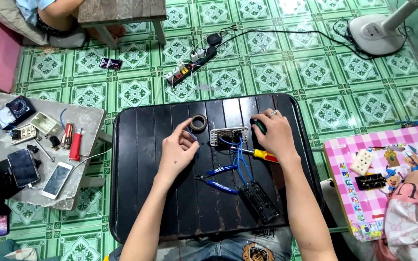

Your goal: The person is wiring and adjusting an electrical socket, stripping wire ends and securing them into terminals using a screwdriver.

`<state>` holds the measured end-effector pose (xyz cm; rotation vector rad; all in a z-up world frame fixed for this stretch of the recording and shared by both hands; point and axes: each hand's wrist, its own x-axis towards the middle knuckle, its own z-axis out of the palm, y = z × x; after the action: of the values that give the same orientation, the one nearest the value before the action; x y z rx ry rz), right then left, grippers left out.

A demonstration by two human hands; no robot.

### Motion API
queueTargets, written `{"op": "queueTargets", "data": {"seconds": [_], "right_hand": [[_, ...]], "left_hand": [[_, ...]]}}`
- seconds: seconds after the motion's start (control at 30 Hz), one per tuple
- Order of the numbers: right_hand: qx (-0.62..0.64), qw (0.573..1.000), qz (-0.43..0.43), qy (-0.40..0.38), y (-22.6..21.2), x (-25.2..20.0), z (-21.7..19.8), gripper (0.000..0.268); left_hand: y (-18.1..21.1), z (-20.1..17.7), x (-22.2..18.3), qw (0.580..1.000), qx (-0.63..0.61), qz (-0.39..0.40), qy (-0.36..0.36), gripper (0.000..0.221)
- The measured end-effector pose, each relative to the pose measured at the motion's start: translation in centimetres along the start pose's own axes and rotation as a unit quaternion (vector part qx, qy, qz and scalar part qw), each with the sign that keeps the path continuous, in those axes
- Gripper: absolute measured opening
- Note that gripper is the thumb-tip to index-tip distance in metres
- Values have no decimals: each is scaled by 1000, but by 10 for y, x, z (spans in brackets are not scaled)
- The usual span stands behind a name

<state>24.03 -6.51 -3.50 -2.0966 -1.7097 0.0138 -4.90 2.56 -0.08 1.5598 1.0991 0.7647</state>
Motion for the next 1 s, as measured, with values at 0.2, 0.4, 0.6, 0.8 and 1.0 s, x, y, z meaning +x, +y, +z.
{"op": "queueTargets", "data": {"seconds": [0.2, 0.4, 0.6, 0.8, 1.0], "right_hand": [[11, 1000, 0, 12, 6, 1, 4, 17], [34, 999, -1, 10, 10, 1, 5, 14], [9, 1000, -6, 9, 10, 0, 10, 14], [-6, 1000, 0, 0, 7, 0, 13, 15], [-1, 1000, 7, -6, 7, 2, 14, 16]], "left_hand": [[-17, 2, -1, 939, 336, 10, 79, 31], [-10, 40, -21, 905, 253, 339, 33, 16], [-29, 86, -41, 914, 319, 250, 14, 16], [-18, 94, -46, 927, 313, 205, 10, 12], [-17, 94, -46, 937, 294, 190, -14, 18]]}}
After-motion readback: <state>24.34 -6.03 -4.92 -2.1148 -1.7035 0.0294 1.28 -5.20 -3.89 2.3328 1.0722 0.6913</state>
